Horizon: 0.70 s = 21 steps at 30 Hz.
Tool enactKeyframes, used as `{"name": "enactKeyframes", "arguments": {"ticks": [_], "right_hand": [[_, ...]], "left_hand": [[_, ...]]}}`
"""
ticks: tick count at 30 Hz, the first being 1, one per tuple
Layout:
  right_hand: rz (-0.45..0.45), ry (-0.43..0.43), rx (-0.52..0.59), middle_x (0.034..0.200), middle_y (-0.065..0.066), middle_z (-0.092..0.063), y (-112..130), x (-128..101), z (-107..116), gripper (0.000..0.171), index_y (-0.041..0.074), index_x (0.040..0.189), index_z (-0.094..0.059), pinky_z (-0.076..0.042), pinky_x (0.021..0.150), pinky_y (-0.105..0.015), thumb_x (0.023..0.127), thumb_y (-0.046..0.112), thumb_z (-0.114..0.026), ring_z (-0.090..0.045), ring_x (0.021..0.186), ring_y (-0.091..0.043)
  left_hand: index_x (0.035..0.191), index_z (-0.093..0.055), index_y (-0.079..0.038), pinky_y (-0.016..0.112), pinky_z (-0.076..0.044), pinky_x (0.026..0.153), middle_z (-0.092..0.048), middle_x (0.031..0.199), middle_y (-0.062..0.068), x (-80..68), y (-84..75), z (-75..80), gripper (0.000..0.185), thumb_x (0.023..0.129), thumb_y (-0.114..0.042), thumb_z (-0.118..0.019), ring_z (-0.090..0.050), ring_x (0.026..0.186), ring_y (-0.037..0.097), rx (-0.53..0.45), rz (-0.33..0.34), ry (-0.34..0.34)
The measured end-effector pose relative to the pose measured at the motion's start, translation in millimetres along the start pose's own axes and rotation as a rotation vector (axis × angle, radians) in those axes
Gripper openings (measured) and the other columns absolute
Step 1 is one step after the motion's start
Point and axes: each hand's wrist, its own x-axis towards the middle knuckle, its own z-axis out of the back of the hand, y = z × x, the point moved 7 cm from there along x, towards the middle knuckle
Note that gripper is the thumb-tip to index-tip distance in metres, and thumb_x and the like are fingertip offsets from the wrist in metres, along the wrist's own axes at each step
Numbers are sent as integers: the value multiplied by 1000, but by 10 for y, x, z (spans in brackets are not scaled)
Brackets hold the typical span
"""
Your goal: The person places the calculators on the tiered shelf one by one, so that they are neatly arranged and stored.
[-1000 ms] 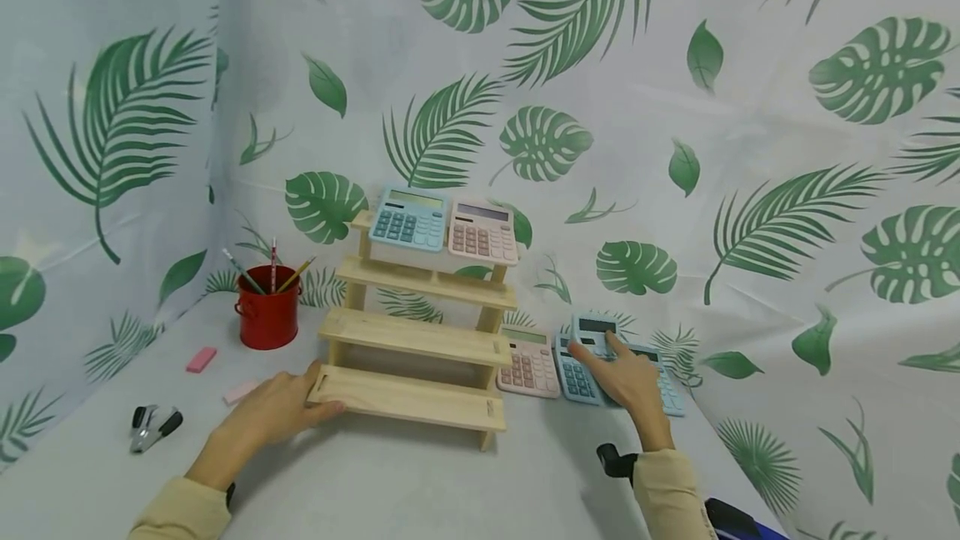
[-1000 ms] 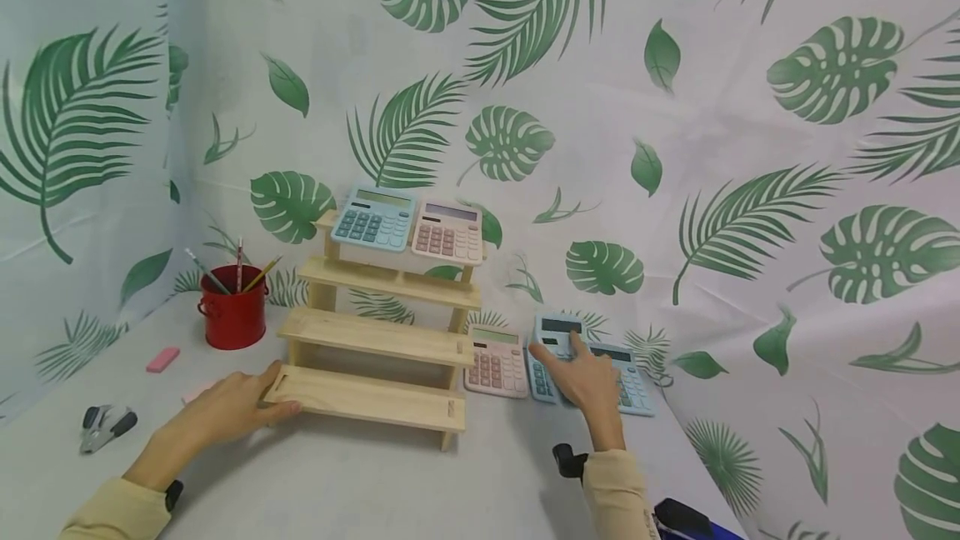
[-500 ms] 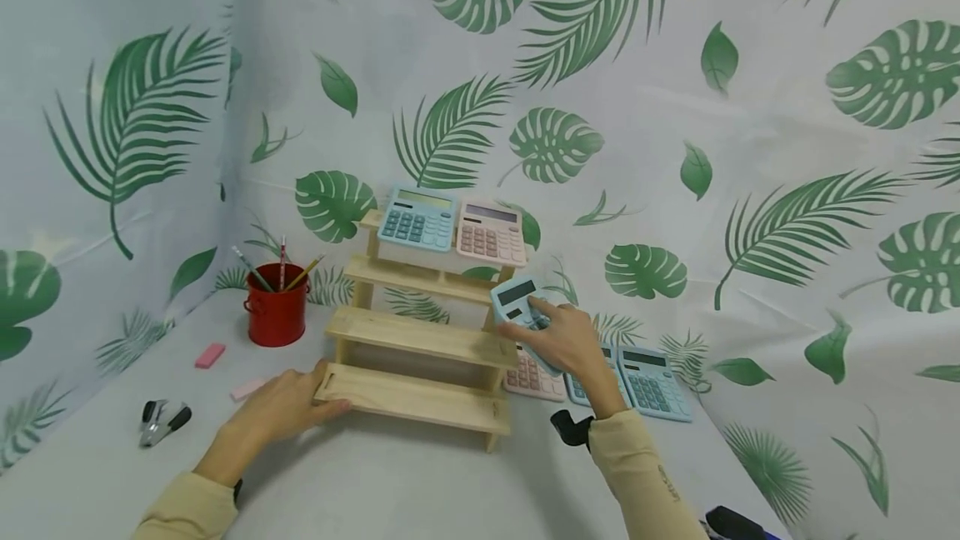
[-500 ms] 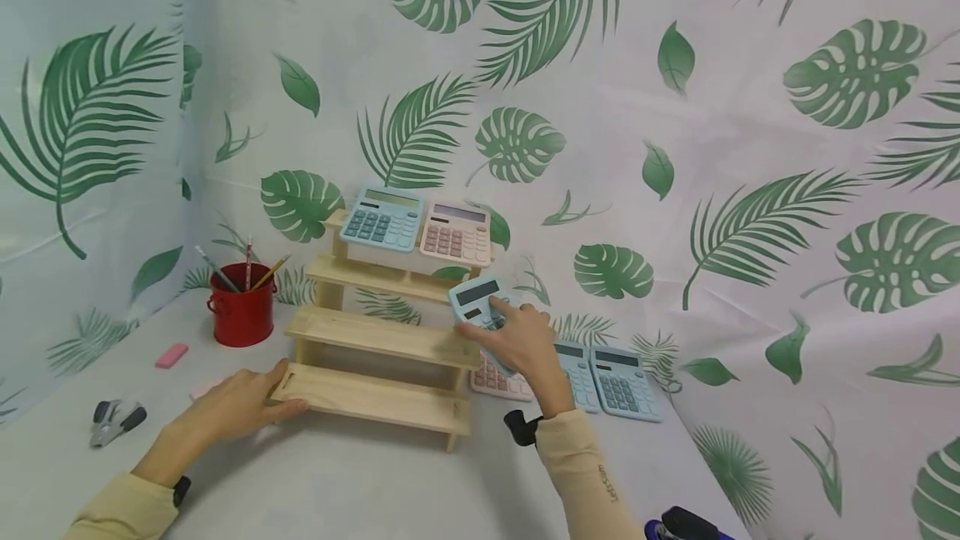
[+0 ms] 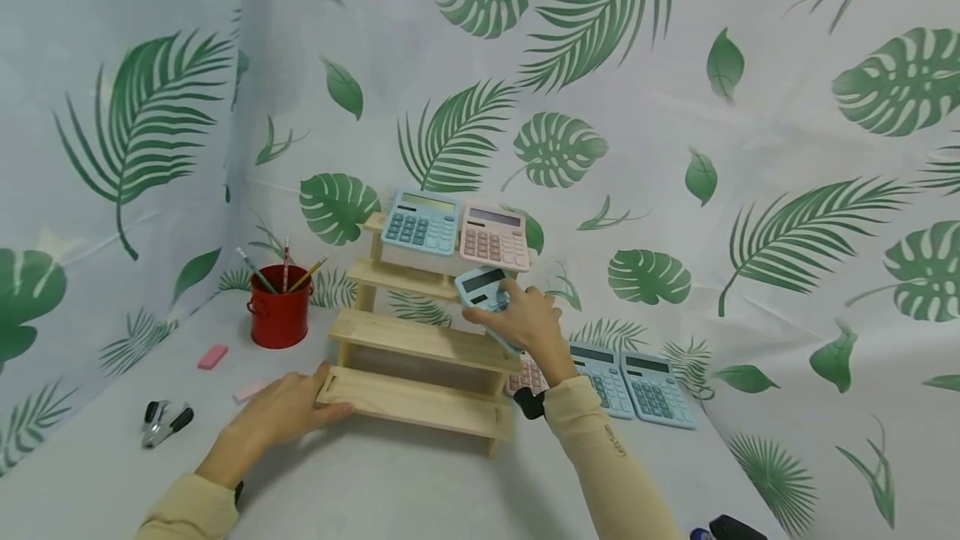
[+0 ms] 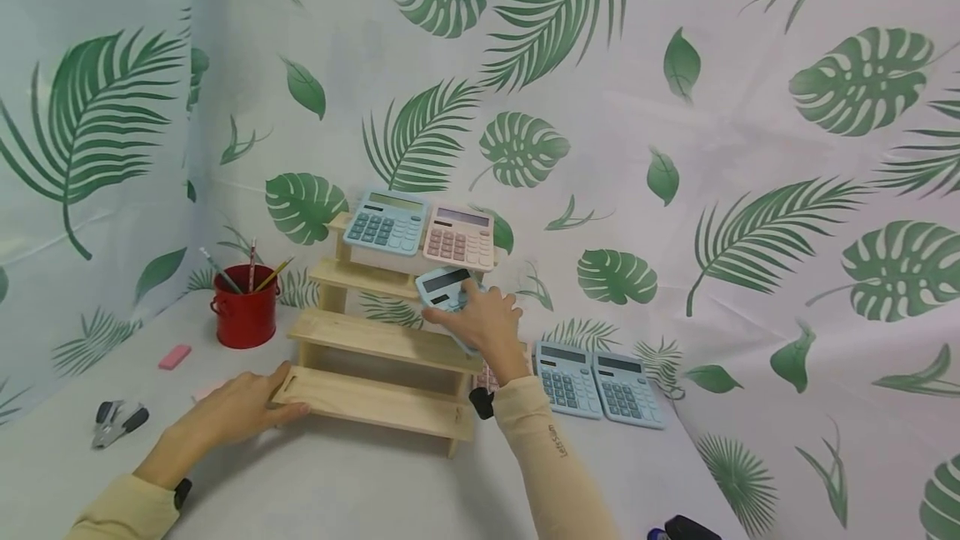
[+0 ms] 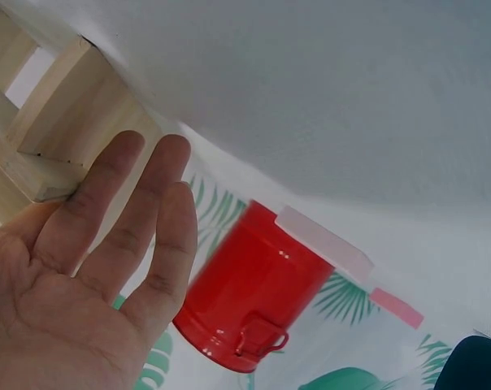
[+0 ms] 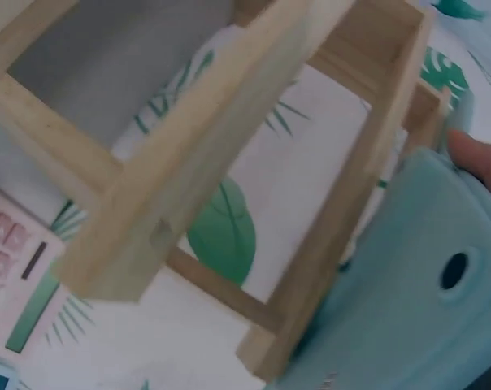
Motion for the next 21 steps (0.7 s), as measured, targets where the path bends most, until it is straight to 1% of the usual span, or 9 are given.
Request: {"name": "enactKeyframes", "arguments": {"ticks": [3, 5, 9, 11, 15, 18, 21], "right_hand": [[-9, -29, 30, 128, -28, -59, 34, 23, -47, 92, 17, 146, -48, -36, 99, -76, 79, 78, -61, -47, 126, -59], [-19, -37, 35, 131, -30, -57, 64, 32, -86, 93, 17, 148, -47, -32, 102, -78, 80, 80, -57, -42, 130, -63], [-31, -18, -6, 141, -34, -51, 178, 27, -136, 94, 17, 153, -42, -30, 105, -77, 86, 83, -43, -37, 134, -65], [-22, -1, -36, 144, -35, -49, 243, 21, -148, 93, 17, 154, -42, -32, 105, -75, 88, 83, -37, -39, 134, -62], [22, 37, -59, 146, -38, -45, 371, 11, -175, 93, 17, 155, -41, -33, 107, -69, 88, 82, -39, -41, 133, -58], [51, 82, -45, 150, -40, -38, 448, 1, -207, 95, 20, 158, -34, -33, 109, -68, 86, 81, -46, -35, 139, -57], [88, 104, -27, 153, -40, -33, 521, -7, -235, 94, 22, 158, -33, -32, 111, -68, 85, 79, -51, -28, 145, -57]], "left_hand": [[144, -46, 7, 51, -56, 82, -71, 111, 26, 2, -5, -14, 91, 84, -57, -73, -69, 90, 26, -6, 0, 4], [144, -45, 7, 52, -56, 84, -70, 113, 27, -1, -3, -24, 93, 84, -57, -73, -70, 92, 27, -5, 6, 10], [145, -44, 8, 52, -56, 84, -70, 114, 27, -16, 13, -41, 94, 84, -57, -73, -68, 91, 25, -11, 20, 19], [145, -44, 8, 52, -56, 84, -70, 114, 27, -18, 19, -42, 93, 84, -57, -73, -68, 90, 25, -11, 20, 15], [144, -45, 7, 52, -56, 83, -71, 111, 26, -5, 33, -35, 92, 84, -57, -73, -68, 89, 25, -5, 14, 11], [144, -45, 7, 52, -56, 83, -71, 110, 26, 3, 32, -24, 92, 84, -57, -73, -68, 88, 24, 1, 6, 9], [144, -45, 8, 51, -56, 82, -71, 108, 26, 3, 21, -9, 92, 85, -57, -73, -68, 87, 24, 5, -4, 4]]}}
